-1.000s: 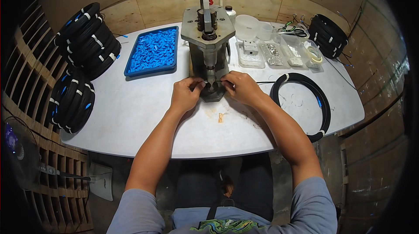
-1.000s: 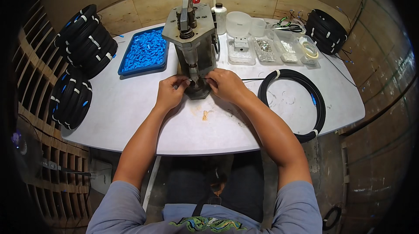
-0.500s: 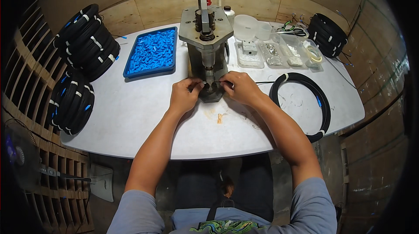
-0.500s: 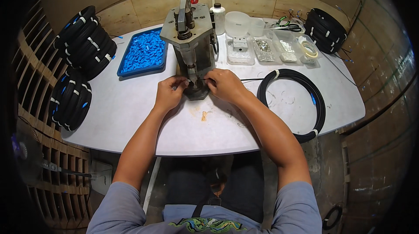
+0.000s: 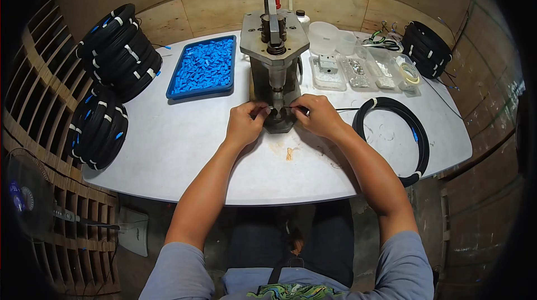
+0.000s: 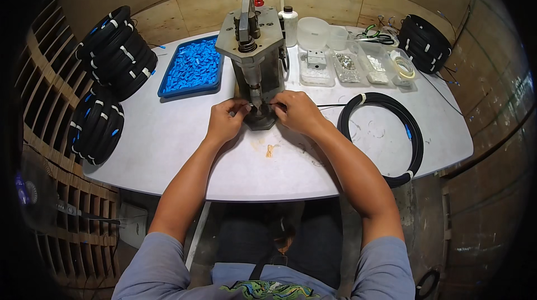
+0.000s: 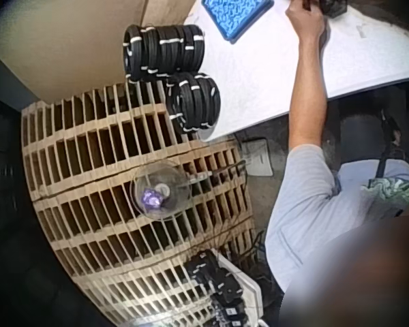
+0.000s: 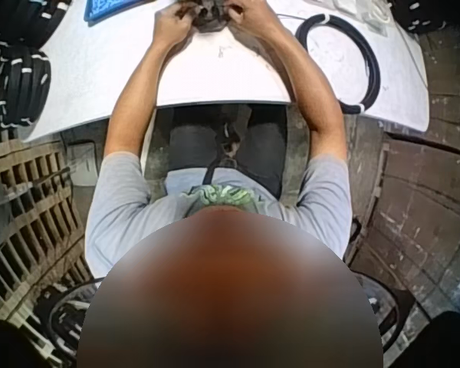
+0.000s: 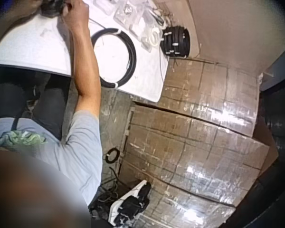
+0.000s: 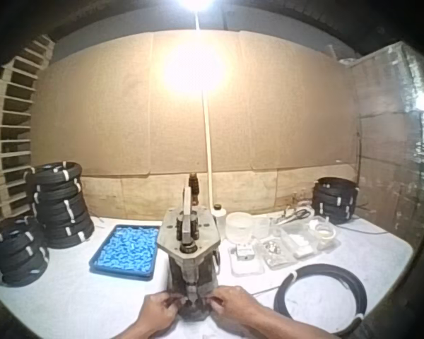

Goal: Attaching terminals to wires using a manual press machine at a workbench.

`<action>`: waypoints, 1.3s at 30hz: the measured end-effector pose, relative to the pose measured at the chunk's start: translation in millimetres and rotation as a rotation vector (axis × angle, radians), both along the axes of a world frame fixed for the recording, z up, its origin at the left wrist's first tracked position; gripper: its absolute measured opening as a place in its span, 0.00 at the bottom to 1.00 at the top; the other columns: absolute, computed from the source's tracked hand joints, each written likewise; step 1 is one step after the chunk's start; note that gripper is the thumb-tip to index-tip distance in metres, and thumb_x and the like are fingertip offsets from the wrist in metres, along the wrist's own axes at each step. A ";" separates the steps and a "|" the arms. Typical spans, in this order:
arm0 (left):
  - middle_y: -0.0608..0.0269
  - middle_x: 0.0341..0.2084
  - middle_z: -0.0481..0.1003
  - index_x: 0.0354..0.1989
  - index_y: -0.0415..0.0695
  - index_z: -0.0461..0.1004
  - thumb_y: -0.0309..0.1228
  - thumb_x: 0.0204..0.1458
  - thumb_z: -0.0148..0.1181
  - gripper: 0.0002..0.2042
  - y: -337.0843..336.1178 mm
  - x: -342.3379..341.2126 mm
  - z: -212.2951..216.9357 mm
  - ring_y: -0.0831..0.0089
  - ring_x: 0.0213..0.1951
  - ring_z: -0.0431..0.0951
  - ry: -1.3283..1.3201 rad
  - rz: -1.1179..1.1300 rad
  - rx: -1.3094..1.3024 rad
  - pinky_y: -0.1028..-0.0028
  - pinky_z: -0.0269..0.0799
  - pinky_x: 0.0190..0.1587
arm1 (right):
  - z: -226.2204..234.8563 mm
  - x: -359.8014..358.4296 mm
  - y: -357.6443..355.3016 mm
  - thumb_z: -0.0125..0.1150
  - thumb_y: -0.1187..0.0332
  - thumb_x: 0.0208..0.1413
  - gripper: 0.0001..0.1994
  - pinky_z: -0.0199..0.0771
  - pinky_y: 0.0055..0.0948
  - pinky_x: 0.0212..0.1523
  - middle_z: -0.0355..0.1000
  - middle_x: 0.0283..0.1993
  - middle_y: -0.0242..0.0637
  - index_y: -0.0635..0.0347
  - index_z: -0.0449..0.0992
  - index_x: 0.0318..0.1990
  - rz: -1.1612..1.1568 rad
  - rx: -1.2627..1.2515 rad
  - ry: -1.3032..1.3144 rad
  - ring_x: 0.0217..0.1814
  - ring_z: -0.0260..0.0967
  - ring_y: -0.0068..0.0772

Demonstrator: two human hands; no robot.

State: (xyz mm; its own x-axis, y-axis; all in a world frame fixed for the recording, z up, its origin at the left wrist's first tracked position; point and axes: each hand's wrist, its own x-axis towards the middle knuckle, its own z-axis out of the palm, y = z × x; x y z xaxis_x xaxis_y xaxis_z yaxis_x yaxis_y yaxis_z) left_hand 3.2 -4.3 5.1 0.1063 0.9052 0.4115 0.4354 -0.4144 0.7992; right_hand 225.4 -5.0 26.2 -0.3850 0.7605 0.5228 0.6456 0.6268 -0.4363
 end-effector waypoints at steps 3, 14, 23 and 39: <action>0.53 0.24 0.80 0.36 0.37 0.80 0.30 0.49 0.63 0.09 2.1 -2.9 -3.3 0.70 0.27 0.80 -0.010 -0.004 0.007 0.74 0.72 0.32 | 1.8 -3.1 -0.3 0.61 0.71 0.48 0.07 0.74 0.37 0.38 0.75 0.33 0.45 0.62 0.78 0.35 0.003 -0.033 0.027 0.35 0.73 0.49; 0.53 0.24 0.80 0.36 0.37 0.80 0.30 0.49 0.63 0.09 2.4 -1.4 -4.2 0.71 0.26 0.80 0.000 -0.003 0.010 0.74 0.72 0.32 | -0.9 -1.8 -0.1 0.61 0.71 0.48 0.07 0.74 0.38 0.38 0.76 0.33 0.45 0.63 0.78 0.34 -0.007 -0.036 0.032 0.35 0.74 0.49; 0.55 0.24 0.80 0.36 0.36 0.80 0.29 0.50 0.64 0.09 0.9 -1.0 -1.5 0.75 0.26 0.79 0.026 0.005 0.007 0.76 0.72 0.33 | -2.9 -1.8 0.3 0.61 0.71 0.48 0.07 0.74 0.37 0.38 0.76 0.34 0.45 0.63 0.78 0.34 -0.022 -0.018 0.035 0.35 0.74 0.49; 0.57 0.22 0.79 0.36 0.36 0.80 0.30 0.50 0.64 0.10 2.0 -2.3 -2.3 0.77 0.24 0.76 0.017 -0.008 0.044 0.77 0.71 0.30 | -0.1 -1.9 0.5 0.60 0.71 0.47 0.07 0.74 0.37 0.38 0.75 0.33 0.43 0.60 0.78 0.35 -0.006 0.007 0.001 0.35 0.74 0.47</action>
